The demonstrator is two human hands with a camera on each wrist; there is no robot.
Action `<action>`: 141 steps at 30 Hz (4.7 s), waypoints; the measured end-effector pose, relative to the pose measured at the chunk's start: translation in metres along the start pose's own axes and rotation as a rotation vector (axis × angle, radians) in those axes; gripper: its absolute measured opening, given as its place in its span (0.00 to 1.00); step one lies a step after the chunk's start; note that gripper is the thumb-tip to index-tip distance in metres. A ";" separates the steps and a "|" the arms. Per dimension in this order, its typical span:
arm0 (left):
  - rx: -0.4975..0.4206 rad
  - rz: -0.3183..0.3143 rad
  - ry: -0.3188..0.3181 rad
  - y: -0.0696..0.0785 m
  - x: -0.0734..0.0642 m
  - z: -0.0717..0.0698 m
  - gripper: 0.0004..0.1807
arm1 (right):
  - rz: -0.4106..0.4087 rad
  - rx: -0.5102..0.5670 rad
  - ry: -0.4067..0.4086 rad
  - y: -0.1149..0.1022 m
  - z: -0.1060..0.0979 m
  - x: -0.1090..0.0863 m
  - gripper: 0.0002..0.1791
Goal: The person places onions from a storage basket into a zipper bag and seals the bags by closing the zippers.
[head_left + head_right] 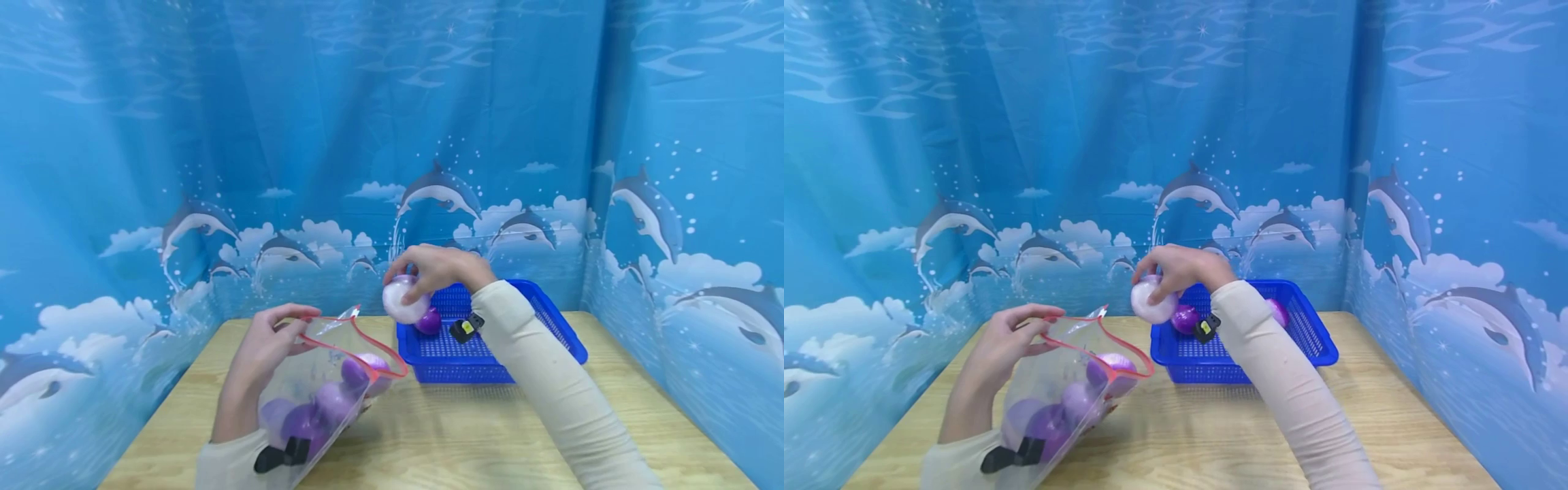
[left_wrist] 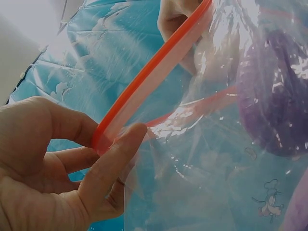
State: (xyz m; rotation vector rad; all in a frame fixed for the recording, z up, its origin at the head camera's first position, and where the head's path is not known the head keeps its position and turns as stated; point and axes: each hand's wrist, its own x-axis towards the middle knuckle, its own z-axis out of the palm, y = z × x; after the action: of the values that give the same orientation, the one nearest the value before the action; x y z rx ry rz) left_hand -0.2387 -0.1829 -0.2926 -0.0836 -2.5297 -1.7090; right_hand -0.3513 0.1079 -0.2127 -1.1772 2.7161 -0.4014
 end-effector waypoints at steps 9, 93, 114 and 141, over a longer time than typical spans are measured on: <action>-0.004 0.016 0.001 0.000 -0.001 -0.001 0.19 | -0.081 -0.028 0.042 -0.025 0.000 -0.003 0.23; -0.250 0.051 0.286 0.008 -0.009 -0.010 0.18 | 0.057 0.005 -0.174 -0.029 0.038 0.007 0.14; -0.198 0.075 0.239 0.014 -0.012 -0.009 0.19 | -0.213 -0.004 0.078 -0.045 0.020 0.005 0.14; -0.245 0.079 0.317 0.015 -0.008 -0.013 0.18 | -0.163 0.050 0.029 -0.052 0.031 0.002 0.12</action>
State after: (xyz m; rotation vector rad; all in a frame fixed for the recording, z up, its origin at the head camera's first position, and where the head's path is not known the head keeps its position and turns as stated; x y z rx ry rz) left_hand -0.2288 -0.1892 -0.2748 0.0658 -2.0620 -1.8271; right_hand -0.3086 0.0666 -0.2266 -1.3946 2.6260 -0.5081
